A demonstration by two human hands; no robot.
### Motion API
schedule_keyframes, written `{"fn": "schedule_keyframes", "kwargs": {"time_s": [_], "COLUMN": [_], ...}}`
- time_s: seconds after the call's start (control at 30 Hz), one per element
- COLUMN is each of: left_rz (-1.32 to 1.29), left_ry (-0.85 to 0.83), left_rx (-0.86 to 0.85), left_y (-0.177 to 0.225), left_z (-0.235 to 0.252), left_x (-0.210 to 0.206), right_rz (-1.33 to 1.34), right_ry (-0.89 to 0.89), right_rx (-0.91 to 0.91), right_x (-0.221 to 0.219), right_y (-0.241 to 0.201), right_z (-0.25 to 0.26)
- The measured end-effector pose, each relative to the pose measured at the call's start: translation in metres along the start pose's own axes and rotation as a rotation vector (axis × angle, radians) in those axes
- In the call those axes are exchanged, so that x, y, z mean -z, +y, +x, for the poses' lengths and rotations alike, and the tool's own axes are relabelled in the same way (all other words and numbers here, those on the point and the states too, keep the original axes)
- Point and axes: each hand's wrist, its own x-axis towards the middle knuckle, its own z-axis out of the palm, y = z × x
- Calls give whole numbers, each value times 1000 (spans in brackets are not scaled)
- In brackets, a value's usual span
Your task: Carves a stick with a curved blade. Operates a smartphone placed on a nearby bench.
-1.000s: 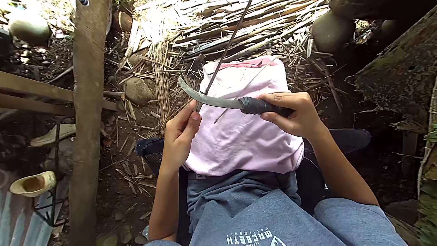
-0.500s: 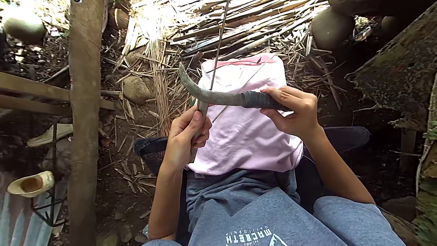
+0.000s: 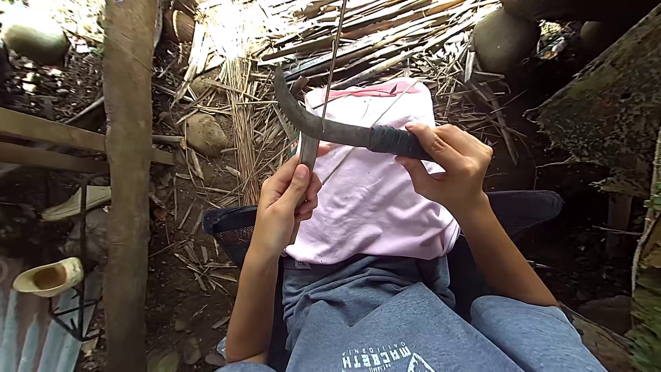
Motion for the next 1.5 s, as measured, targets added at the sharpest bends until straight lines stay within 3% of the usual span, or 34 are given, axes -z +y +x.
{"fn": "schedule_keyframes", "kwargs": {"time_s": [0.17,0.47,1.0,1.23,1.5], "left_rz": [-15,174,205,486,643], "left_ry": [-32,42,29,126,149], "left_rx": [84,45,91,-53,-184], "left_y": [-1,-2,-7,-2,-1], "left_z": [-1,15,7,1,1], "left_x": [7,25,42,32,24], "right_rz": [-12,-13,-99,31,34], "right_ry": [-34,-99,0,-163,-166], "right_rx": [-59,-107,-293,-77,-69], "right_x": [9,2,19,19,17], "right_y": [16,30,82,19,33], "right_z": [6,30,53,31,29]}}
